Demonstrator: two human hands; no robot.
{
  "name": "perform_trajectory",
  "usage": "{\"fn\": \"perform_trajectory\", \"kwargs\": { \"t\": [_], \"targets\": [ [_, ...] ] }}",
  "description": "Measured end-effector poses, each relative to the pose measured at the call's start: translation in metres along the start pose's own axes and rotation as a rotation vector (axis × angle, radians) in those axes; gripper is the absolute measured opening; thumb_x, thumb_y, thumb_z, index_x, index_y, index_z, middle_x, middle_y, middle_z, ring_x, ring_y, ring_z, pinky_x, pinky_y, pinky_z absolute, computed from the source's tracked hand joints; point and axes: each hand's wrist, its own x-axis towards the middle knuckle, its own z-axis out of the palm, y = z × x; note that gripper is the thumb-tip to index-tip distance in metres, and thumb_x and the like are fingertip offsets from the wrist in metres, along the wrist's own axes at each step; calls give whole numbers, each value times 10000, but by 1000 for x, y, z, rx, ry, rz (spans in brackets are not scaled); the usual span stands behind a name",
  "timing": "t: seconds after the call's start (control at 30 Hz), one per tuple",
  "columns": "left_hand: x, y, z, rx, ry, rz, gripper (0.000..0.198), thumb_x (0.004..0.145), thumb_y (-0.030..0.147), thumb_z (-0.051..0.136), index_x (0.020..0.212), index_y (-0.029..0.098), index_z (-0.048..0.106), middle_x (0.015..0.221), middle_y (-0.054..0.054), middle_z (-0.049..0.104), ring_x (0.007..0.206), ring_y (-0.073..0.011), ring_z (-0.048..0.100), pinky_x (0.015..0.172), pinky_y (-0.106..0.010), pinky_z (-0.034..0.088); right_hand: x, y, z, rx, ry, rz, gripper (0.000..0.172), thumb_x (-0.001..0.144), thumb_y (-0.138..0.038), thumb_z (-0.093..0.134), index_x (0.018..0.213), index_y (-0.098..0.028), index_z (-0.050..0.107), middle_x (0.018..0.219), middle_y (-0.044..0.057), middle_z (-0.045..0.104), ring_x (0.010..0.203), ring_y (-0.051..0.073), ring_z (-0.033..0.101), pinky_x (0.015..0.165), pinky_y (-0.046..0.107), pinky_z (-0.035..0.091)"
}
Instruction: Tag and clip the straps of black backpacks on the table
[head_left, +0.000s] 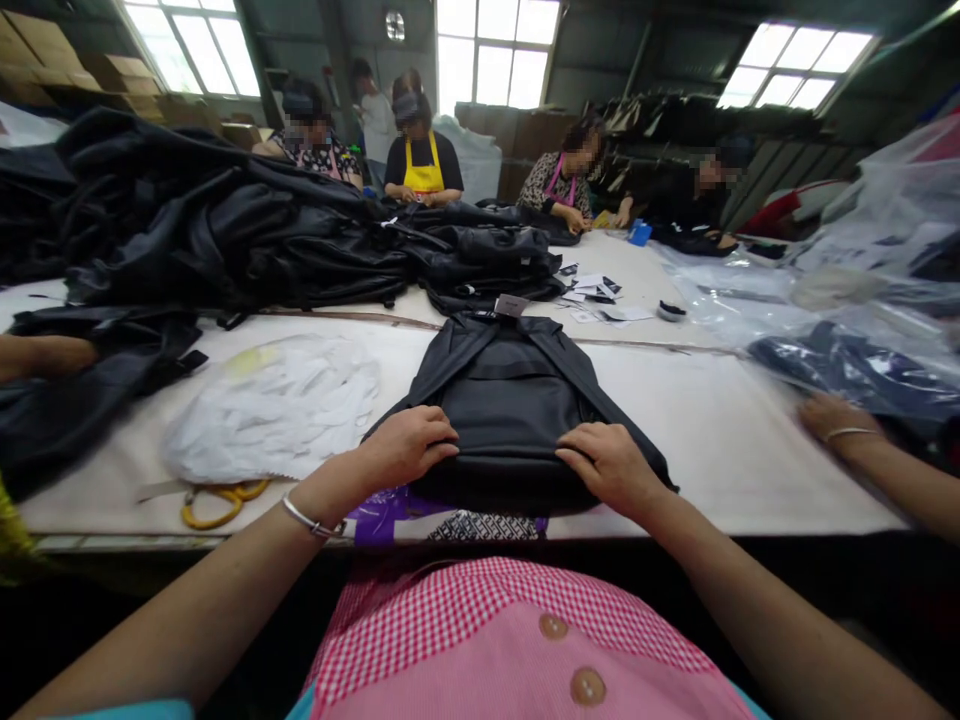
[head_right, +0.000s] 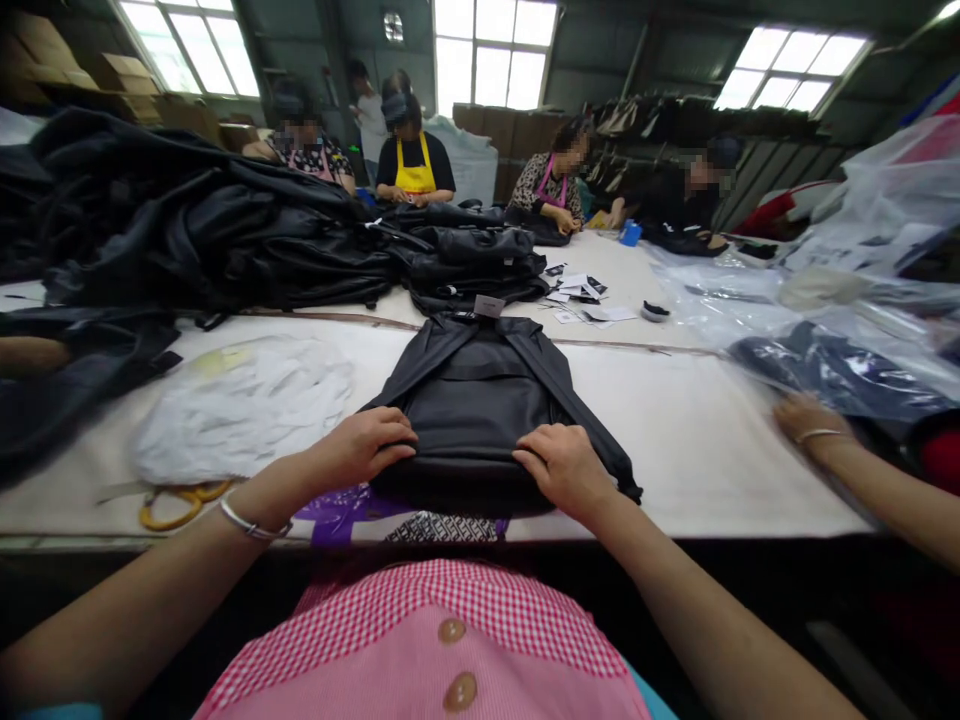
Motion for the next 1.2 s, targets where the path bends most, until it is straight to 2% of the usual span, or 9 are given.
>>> {"fn": "perform_trajectory", "kwargs": {
  "t": [0.23,0.47,0.57,0.67,0.8,0.93,1.0,1.1,1.2],
  "targets": [
    [32,23,20,110,-70,-64,225,873,345,584,997,206,710,917,-64,646,880,-193,617,782,-297,483,51,-35,7,-109,-287,-59,195,901,-319,547,903,-199,700,918,65,686,847,198,636,722,286,439],
    [43,30,20,194,-135,-130,173,874,284,546,928,197,685,861,-68,648,810,-211,631,681,-303,463,56,-25,18,7,-126,78,228,940,-292,474,854,-179,652,873,52,678,832,171,617,757,270,424],
    [47,30,22,254,-99,-153,123,871,236,532,839,172,632,807,-73,628,756,-215,618,660,-316,448,55,-17,14,122,-116,44,243,946,-280,467,839,-172,657,858,46,676,832,157,608,781,265,424],
    [48,25,26,248,-40,-139,93,878,219,518,892,172,598,846,-66,622,795,-206,611,708,-316,452,52,-14,7,169,-110,-15,206,908,-345,545,952,-178,659,928,52,667,877,166,604,800,277,427],
    [47,19,25,249,37,-66,106,902,217,493,935,172,582,885,-61,611,848,-199,587,761,-318,453,51,-18,2,68,-202,28,331,804,-424,663,1058,-212,636,1007,55,646,907,197,612,783,296,433],
    [43,21,19,264,61,0,136,918,229,471,923,174,596,853,-64,596,812,-198,568,732,-321,458,58,-28,5,-105,-247,59,229,781,-323,665,979,-221,616,970,50,646,893,211,610,720,291,418],
    [37,21,16,228,117,-17,129,903,258,514,976,183,590,888,-64,595,848,-202,570,760,-327,466,61,-31,7,-146,-236,59,190,777,-271,647,951,-217,594,946,49,648,883,211,604,705,289,405],
    [19,17,15,173,225,-99,304,827,344,644,1070,190,546,975,-71,578,933,-224,560,831,-357,471,63,-31,9,-114,-213,72,189,771,-258,638,945,-222,574,923,34,651,848,199,599,680,279,383],
    [-3,11,18,168,261,-208,391,750,352,731,1036,197,514,973,-63,558,932,-235,552,834,-380,478,64,-25,12,-55,-187,105,198,745,-275,668,913,-226,577,871,14,647,777,181,590,626,266,352]
  ]
}}
